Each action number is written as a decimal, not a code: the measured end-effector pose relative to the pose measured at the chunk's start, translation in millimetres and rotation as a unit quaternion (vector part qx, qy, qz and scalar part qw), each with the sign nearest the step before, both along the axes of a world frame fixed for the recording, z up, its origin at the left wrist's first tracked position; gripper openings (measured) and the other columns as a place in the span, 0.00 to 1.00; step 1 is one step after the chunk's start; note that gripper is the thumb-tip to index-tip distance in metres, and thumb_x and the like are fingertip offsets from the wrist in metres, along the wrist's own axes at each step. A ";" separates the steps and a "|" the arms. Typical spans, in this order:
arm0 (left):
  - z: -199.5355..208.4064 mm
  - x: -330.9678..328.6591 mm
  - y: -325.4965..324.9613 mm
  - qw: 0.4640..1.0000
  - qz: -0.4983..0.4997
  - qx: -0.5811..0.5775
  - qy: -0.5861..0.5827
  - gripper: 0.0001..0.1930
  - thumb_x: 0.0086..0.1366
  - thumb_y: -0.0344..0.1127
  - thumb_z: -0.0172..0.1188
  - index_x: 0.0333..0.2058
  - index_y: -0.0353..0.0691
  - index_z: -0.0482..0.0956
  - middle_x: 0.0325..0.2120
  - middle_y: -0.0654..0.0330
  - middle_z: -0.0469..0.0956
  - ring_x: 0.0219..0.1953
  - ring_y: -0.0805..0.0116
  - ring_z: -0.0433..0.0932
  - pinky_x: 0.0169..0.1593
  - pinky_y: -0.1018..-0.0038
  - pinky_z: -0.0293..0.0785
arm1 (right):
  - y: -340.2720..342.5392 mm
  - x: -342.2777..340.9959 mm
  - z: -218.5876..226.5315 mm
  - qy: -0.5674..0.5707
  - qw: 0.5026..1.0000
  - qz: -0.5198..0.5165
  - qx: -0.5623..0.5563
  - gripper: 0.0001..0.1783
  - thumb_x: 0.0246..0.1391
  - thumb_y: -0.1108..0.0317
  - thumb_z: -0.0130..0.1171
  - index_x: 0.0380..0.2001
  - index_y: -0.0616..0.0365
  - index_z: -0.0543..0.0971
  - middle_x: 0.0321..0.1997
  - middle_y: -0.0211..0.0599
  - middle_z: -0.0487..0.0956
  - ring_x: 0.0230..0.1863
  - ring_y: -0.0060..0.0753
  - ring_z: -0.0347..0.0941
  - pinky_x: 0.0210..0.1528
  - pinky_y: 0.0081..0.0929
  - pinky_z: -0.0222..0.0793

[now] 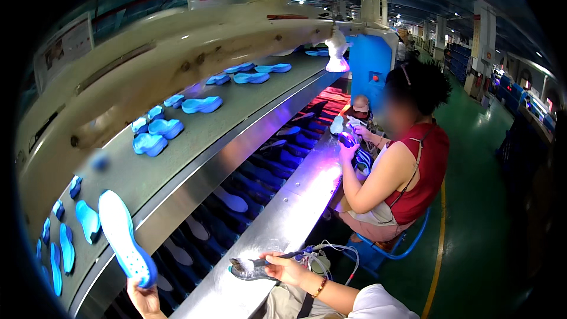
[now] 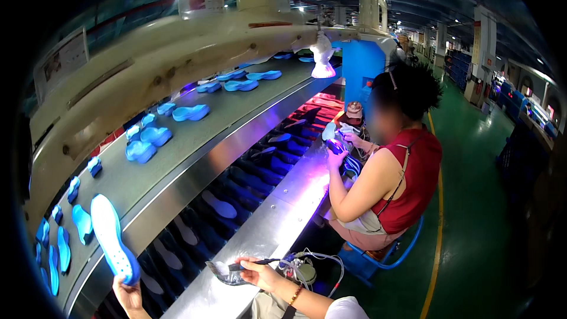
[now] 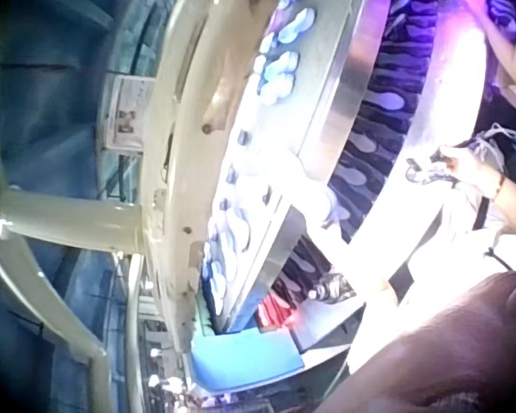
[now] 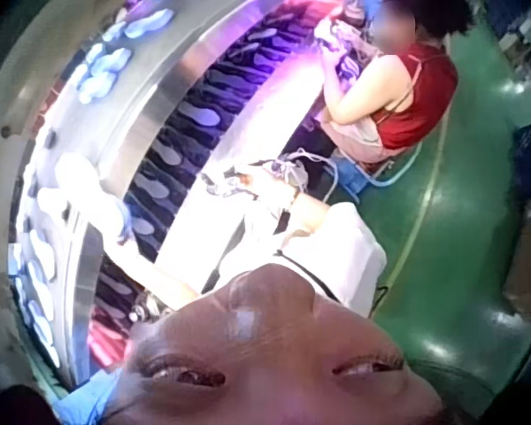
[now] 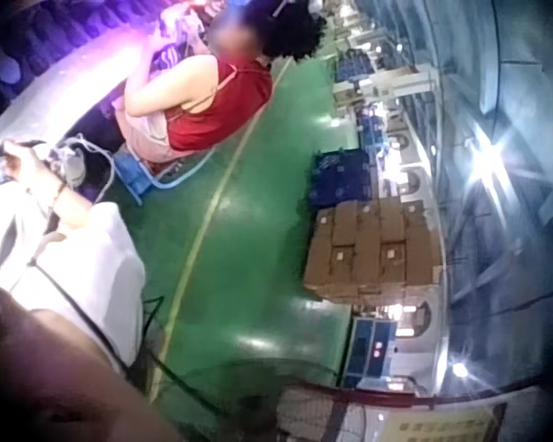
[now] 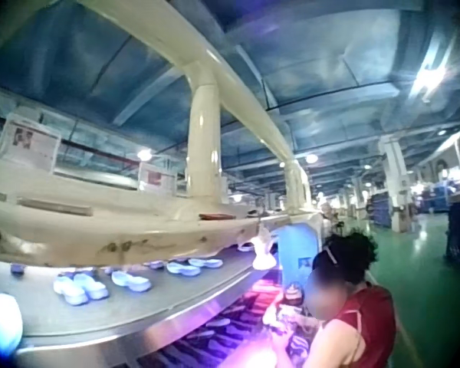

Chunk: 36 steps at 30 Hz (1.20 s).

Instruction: The person repeatedly retrieves blue shoe outsoles from a conveyor belt, applies a liquid substance to the inner surface using a brush tool, and returns the outsoles to the belt.

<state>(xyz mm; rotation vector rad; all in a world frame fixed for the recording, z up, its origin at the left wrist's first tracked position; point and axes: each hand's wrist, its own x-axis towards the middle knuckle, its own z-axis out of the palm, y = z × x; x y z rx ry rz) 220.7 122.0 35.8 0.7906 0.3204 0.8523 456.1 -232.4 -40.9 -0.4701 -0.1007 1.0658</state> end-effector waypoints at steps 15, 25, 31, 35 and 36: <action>-32.9 40.7 -213.2 0.942 -0.236 -0.232 -0.053 0.37 0.54 0.63 0.51 0.55 0.43 0.62 0.44 0.47 0.72 0.42 0.49 0.74 0.46 0.56 0.72 | 16.3 -27.9 41.5 -0.183 0.979 0.072 0.059 0.17 0.48 0.77 0.54 0.44 0.66 0.73 0.48 0.43 0.74 0.50 0.30 0.68 0.55 0.25 0.61; -76.4 48.5 -200.5 0.926 -0.273 -0.247 -0.083 0.49 0.48 0.79 0.33 0.56 0.43 0.60 0.48 0.46 0.68 0.47 0.45 0.70 0.51 0.45 0.64 | 45.6 -34.1 42.2 -0.245 0.964 0.098 -0.037 0.12 0.47 0.76 0.53 0.38 0.67 0.77 0.38 0.40 0.78 0.38 0.27 0.74 0.44 0.24 0.69; -57.8 52.1 -211.0 0.937 -0.224 -0.267 -0.021 0.51 0.51 0.78 0.20 0.53 0.36 0.62 0.40 0.43 0.71 0.39 0.50 0.74 0.46 0.51 0.69 | 68.2 -24.5 36.5 -0.307 0.947 0.046 -0.084 0.12 0.45 0.79 0.54 0.37 0.71 0.75 0.39 0.49 0.78 0.38 0.33 0.75 0.44 0.27 0.71; -62.6 51.3 -217.1 0.952 -0.218 -0.209 -0.053 0.46 0.55 0.74 0.20 0.54 0.39 0.62 0.44 0.46 0.70 0.44 0.54 0.72 0.51 0.56 0.67 | 88.6 -26.8 58.5 -0.482 0.861 0.011 -0.160 0.10 0.45 0.78 0.57 0.34 0.69 0.77 0.35 0.43 0.80 0.35 0.24 0.75 0.41 0.20 0.71; -65.8 54.9 -219.5 0.952 -0.215 -0.210 -0.053 0.46 0.55 0.74 0.20 0.54 0.39 0.62 0.44 0.46 0.70 0.44 0.54 0.72 0.51 0.56 0.67 | 92.5 -33.4 61.2 -0.514 0.845 0.002 -0.144 0.10 0.45 0.78 0.58 0.34 0.67 0.78 0.33 0.41 0.80 0.34 0.22 0.75 0.40 0.19 0.71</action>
